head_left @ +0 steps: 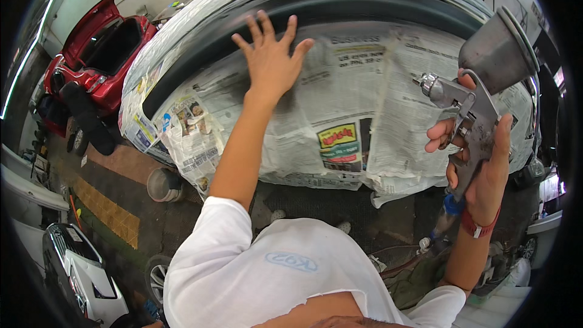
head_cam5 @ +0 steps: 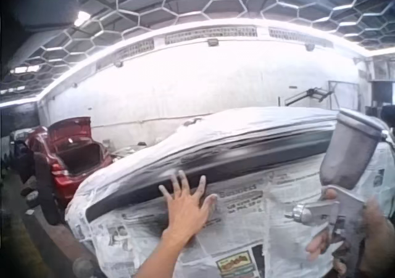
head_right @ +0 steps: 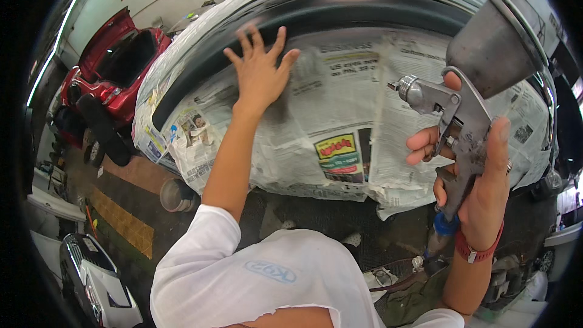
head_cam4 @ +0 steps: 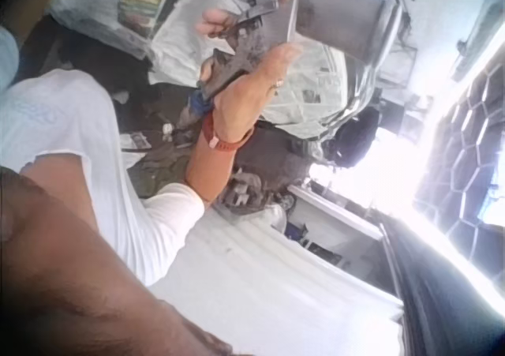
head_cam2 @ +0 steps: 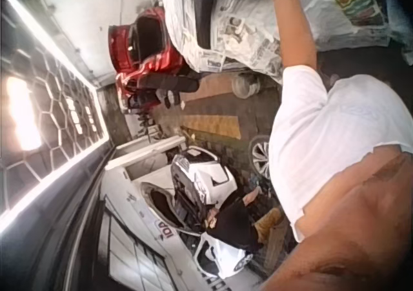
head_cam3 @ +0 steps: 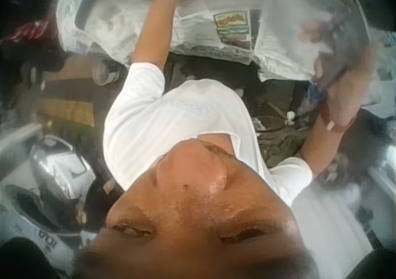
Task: The person uses a spray gun to apply paint to the front bumper of a car. The car is masked with newspaper to protect surrounding areas. The person moves the spray gun back and forth across the bumper surface to apply the paint.
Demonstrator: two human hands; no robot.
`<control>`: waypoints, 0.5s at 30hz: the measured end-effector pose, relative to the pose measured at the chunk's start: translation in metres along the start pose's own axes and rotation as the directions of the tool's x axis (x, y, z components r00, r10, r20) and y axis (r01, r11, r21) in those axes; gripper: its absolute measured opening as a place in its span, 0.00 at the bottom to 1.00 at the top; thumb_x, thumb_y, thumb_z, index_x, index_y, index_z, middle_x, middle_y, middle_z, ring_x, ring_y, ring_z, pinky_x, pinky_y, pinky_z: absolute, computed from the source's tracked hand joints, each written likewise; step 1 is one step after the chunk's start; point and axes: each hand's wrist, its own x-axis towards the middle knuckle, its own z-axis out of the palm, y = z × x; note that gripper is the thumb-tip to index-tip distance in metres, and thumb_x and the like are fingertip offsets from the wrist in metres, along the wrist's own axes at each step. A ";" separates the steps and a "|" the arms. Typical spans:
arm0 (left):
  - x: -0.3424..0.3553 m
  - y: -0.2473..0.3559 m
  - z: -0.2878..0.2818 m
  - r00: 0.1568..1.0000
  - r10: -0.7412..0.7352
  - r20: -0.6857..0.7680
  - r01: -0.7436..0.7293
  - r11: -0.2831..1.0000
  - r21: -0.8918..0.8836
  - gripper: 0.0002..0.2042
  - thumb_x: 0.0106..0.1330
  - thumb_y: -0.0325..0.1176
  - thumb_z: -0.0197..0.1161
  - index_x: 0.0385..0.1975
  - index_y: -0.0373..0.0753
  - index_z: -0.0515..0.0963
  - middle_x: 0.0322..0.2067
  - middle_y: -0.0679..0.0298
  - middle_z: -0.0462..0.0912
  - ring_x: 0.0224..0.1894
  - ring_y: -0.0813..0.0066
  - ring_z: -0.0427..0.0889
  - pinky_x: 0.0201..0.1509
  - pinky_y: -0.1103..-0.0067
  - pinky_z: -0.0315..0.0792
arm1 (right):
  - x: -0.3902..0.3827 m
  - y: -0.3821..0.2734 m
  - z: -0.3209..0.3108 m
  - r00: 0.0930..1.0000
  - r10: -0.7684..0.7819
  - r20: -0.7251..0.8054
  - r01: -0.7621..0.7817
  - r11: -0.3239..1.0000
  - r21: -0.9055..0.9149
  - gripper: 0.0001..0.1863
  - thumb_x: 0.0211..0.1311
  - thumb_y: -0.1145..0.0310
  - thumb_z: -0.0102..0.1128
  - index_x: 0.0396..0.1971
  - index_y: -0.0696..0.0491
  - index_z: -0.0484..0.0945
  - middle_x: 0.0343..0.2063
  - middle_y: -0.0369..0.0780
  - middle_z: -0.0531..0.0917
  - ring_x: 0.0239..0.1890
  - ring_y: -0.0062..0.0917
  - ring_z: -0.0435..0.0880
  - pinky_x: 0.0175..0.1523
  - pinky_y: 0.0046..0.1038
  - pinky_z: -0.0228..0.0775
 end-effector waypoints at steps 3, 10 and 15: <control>-0.030 -0.083 -0.004 0.996 -0.077 0.054 0.076 0.997 0.025 0.34 0.80 0.69 0.40 0.80 0.63 0.63 0.81 0.37 0.47 0.84 0.30 0.37 0.77 0.30 0.28 | 0.006 0.011 0.055 1.000 0.001 0.011 -0.002 0.998 0.059 0.47 0.81 0.30 0.28 0.79 0.55 0.59 0.38 0.48 0.89 0.36 0.25 0.91 0.16 0.14 0.70; -0.086 -0.225 -0.012 0.972 -0.187 0.141 0.180 0.982 0.057 0.34 0.80 0.68 0.41 0.81 0.61 0.63 0.81 0.35 0.47 0.83 0.28 0.37 0.75 0.28 0.27 | 0.014 0.029 0.174 0.998 0.033 0.060 -0.039 0.994 0.101 0.47 0.81 0.30 0.28 0.81 0.55 0.55 0.40 0.52 0.88 0.36 0.29 0.91 0.16 0.15 0.71; -0.104 -0.288 -0.015 0.884 -0.423 0.198 0.422 0.905 0.051 0.41 0.79 0.72 0.34 0.81 0.49 0.63 0.80 0.31 0.47 0.83 0.27 0.36 0.75 0.28 0.26 | 0.006 0.026 0.221 0.996 0.043 0.084 -0.051 0.995 0.086 0.47 0.80 0.29 0.29 0.80 0.54 0.57 0.42 0.51 0.89 0.38 0.28 0.92 0.18 0.14 0.72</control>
